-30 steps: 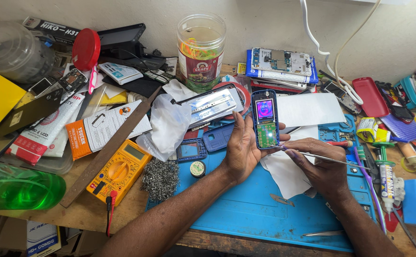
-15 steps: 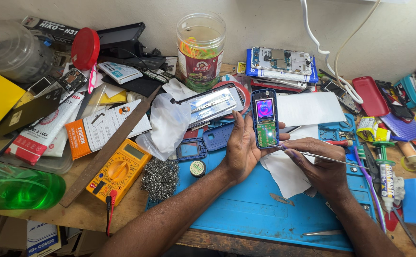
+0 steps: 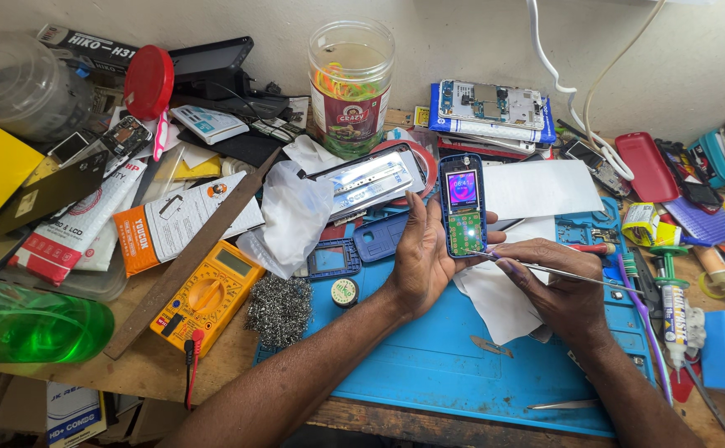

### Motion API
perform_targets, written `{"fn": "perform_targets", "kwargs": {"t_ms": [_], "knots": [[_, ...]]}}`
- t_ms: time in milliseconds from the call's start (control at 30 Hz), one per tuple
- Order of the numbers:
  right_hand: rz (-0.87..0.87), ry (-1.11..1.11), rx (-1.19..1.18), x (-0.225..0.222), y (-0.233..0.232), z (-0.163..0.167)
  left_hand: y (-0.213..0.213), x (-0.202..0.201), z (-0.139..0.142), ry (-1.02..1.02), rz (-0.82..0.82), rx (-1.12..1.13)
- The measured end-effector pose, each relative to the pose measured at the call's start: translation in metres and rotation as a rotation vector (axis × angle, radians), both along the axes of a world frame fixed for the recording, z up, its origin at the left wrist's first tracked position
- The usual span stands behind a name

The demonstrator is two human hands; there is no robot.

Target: The person uses a yellow screwdriver to adjust the keypad area of a disassembled mobile phone. They then use tweezers to press the keypad buttons while the phone is powered on, cycling through the display menus. The person handles the phone and tools throughout the clip.

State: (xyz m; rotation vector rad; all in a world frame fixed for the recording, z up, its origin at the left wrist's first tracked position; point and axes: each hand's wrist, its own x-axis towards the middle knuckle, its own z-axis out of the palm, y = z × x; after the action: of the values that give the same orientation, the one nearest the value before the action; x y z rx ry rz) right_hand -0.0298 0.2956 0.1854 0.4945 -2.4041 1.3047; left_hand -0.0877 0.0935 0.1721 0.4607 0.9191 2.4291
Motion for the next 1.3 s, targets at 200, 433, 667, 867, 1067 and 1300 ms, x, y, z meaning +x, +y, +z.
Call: {"fn": "perform_targets", "kwargs": {"t_ms": [200, 433, 667, 867, 1067, 1300], "knots": [[0.008, 0.004, -0.018, 0.000, 0.002, -0.005, 0.000, 0.000, 0.000, -0.001, -0.001, 0.002], [-0.018, -0.048, -0.095, -0.001, 0.007, -0.001, 0.000, -0.001, 0.001, -0.009, -0.007, 0.004], [-0.109, -0.017, -0.311, 0.000, 0.019, 0.020, -0.001, -0.002, 0.004, 0.002, 0.022, 0.033], [-0.298, -0.489, 0.005, -0.001, 0.052, 0.053, -0.004, -0.005, -0.008, 0.049, 0.047, 0.065], [-0.332, 0.049, 0.486, 0.014, 0.054, 0.054, -0.005, -0.001, -0.009, 0.116, 0.014, 0.193], [-0.308, 0.292, 0.385, 0.214, 0.056, 0.073, -0.002, 0.015, 0.026, 0.076, 0.047, -0.191]]}}
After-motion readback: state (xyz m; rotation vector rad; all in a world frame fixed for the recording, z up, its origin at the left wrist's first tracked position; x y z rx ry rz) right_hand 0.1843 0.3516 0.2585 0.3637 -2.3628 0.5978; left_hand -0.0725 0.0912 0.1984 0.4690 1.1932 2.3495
